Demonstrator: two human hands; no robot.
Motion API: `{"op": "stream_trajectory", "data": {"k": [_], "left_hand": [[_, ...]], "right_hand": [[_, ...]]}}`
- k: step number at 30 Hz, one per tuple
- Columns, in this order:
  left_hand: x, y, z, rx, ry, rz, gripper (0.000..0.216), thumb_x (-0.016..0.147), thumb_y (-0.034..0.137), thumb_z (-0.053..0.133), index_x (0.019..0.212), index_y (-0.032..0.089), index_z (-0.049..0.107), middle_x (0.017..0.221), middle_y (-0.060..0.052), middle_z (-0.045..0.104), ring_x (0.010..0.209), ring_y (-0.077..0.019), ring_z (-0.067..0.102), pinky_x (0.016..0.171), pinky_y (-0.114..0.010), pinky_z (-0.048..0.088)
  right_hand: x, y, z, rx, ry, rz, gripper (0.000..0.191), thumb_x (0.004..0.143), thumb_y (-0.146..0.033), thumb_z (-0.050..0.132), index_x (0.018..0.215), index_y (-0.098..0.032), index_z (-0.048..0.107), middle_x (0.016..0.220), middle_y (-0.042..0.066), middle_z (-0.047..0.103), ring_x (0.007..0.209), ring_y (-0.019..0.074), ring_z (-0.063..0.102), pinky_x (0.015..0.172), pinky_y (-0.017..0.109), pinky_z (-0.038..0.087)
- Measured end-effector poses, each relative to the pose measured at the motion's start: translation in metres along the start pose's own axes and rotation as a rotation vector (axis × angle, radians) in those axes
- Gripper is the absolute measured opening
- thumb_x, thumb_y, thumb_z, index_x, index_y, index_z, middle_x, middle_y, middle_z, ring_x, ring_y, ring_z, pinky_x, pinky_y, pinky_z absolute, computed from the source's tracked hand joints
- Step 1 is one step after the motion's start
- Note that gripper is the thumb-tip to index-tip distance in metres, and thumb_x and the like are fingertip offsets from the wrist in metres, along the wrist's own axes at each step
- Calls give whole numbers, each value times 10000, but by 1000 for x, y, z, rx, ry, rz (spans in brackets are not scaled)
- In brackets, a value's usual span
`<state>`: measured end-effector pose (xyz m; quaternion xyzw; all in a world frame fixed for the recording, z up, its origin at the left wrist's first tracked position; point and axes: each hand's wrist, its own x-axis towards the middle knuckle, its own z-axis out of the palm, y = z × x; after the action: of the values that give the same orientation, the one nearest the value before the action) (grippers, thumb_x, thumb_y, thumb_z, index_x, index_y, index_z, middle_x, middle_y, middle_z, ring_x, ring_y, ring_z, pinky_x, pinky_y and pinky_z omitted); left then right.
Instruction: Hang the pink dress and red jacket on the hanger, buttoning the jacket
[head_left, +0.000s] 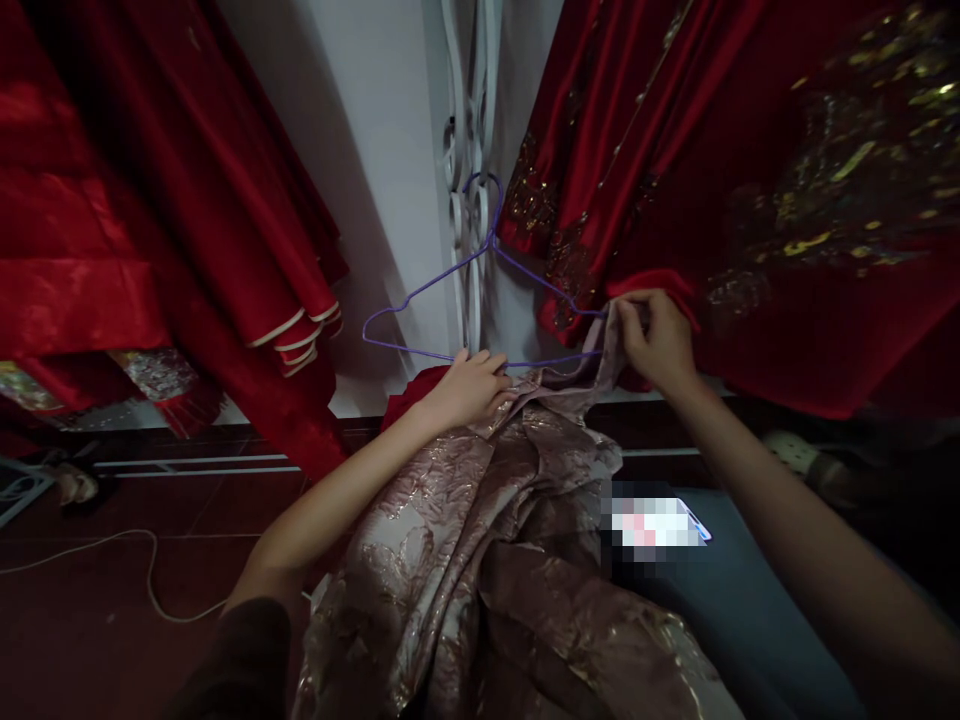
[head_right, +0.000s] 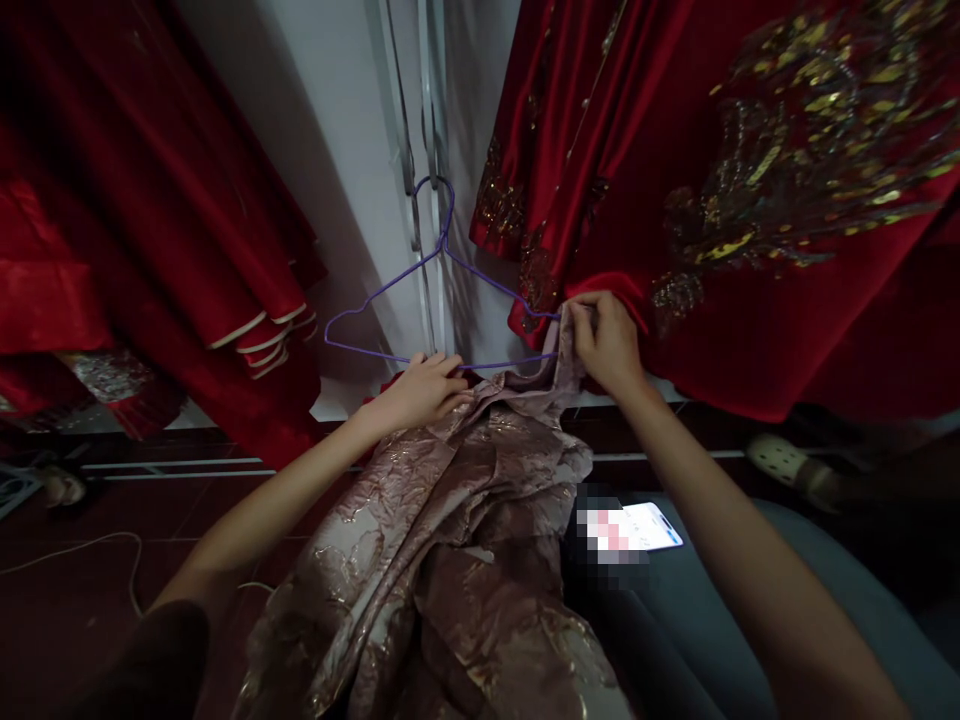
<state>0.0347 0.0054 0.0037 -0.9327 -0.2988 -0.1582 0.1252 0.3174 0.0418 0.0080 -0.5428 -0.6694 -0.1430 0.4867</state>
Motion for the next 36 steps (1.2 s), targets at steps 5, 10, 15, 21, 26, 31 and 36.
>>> {"op": "stream_trajectory", "data": {"k": [5,10,15,21,26,31,36], "left_hand": [[20,8,11,-127,24,5,351,919,405,366,922,186,641,998,-94,556,923,-214,517,757,-348,329],[27,10,13,-352,217,-98,356,945,374,308,930,176,603,926,-77,587,902,-178,540,765,-323,372],[4,-23,14,-525,448,-255,334,940,380,324,908,173,585,936,-78,592,924,-158,544,815,-283,413],[-62,-93,41,-579,484,-627,401,878,474,419,788,146,632,802,-48,634,792,-151,554,746,-262,439],[-100,-114,63,-814,460,-724,461,781,540,529,940,135,679,959,-68,695,881,-194,603,813,-305,470],[-107,-116,70,-831,444,-745,490,759,565,539,948,139,690,996,-71,697,911,-207,615,842,-329,477],[-111,-116,65,-818,438,-741,474,755,561,547,902,135,696,955,-73,703,871,-201,616,792,-309,485]], "right_hand": [[21,-30,5,49,-28,-46,233,902,-329,370,1004,-216,546,1008,103,630,948,227,574,856,357,431],[31,-39,16,62,-133,-33,287,922,-369,315,1069,-237,522,966,75,630,876,244,589,810,416,431],[38,-32,10,-22,-166,-53,250,904,-404,394,977,-236,564,910,35,638,894,222,563,884,430,373],[65,-22,-6,-4,-150,-32,282,878,-452,477,863,-200,604,757,1,627,657,114,501,747,265,386],[83,-12,-7,78,-176,-14,324,854,-464,522,792,-163,623,693,-4,596,620,85,449,595,192,344],[86,-8,-7,160,-184,-41,302,837,-446,554,775,-160,626,699,-3,596,632,87,458,606,190,353],[88,-11,-11,85,-177,-48,305,839,-451,552,775,-160,616,669,-10,574,612,84,427,586,194,332]]}}
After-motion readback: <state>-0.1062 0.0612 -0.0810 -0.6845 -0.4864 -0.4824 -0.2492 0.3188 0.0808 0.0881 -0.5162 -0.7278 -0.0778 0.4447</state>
